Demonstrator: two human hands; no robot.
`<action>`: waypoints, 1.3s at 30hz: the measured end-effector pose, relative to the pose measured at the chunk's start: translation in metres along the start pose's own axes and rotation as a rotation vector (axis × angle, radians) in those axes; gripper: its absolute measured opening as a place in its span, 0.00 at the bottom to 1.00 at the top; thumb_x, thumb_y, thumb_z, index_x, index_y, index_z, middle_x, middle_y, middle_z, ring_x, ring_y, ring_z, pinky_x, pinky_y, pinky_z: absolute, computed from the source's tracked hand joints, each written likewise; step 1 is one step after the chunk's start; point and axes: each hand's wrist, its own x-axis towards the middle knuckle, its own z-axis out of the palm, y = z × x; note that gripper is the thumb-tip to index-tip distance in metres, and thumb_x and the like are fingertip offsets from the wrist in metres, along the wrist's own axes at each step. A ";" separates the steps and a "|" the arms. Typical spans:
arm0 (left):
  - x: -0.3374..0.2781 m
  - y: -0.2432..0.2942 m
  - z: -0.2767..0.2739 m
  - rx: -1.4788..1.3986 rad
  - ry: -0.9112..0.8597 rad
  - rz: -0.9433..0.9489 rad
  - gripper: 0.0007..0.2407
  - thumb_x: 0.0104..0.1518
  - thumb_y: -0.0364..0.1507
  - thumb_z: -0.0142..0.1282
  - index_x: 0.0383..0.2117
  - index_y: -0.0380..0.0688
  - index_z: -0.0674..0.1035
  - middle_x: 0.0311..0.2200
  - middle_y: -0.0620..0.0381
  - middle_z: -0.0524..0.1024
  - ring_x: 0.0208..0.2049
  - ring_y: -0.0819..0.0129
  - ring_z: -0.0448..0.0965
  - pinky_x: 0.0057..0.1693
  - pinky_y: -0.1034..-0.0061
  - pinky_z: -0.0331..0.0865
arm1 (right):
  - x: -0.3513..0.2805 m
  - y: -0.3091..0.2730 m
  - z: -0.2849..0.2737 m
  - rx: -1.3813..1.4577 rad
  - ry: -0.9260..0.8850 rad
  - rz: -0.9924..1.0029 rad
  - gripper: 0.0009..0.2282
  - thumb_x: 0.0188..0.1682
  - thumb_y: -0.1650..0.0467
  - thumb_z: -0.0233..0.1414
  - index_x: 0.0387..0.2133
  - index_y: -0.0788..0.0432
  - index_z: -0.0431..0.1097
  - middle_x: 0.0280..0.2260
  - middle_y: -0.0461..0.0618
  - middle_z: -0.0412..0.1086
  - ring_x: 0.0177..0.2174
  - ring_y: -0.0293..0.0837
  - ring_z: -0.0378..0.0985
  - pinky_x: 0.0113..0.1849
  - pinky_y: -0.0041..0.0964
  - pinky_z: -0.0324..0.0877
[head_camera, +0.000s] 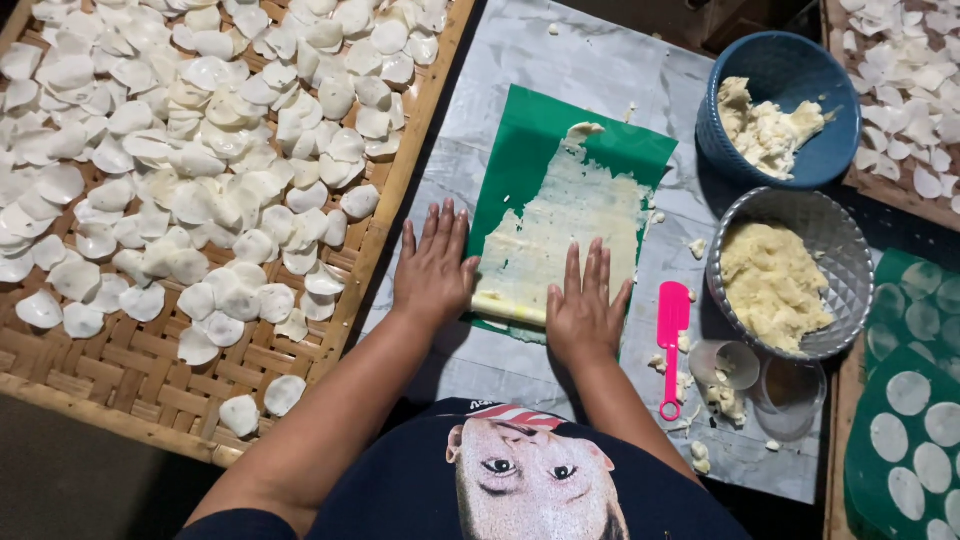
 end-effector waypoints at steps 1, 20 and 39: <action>-0.013 0.000 0.000 0.002 0.007 0.000 0.29 0.68 0.47 0.28 0.72 0.44 0.53 0.74 0.44 0.45 0.75 0.50 0.40 0.73 0.46 0.29 | -0.011 0.003 0.007 0.001 0.006 -0.003 0.29 0.59 0.58 0.33 0.73 0.48 0.35 0.74 0.57 0.29 0.72 0.51 0.28 0.65 0.69 0.29; -0.051 -0.002 0.017 0.049 -0.001 0.005 0.30 0.67 0.50 0.29 0.73 0.48 0.50 0.74 0.49 0.43 0.74 0.51 0.39 0.74 0.50 0.28 | -0.040 0.018 0.032 -0.046 0.081 -0.145 0.30 0.57 0.52 0.33 0.73 0.45 0.39 0.74 0.56 0.32 0.71 0.53 0.31 0.62 0.74 0.31; -0.027 -0.012 0.024 0.014 0.222 0.219 0.23 0.68 0.41 0.40 0.66 0.44 0.66 0.68 0.45 0.63 0.70 0.51 0.59 0.72 0.55 0.47 | -0.023 0.042 0.028 0.112 0.399 -0.527 0.18 0.54 0.61 0.50 0.58 0.34 0.69 0.42 0.44 0.65 0.45 0.49 0.73 0.50 0.50 0.64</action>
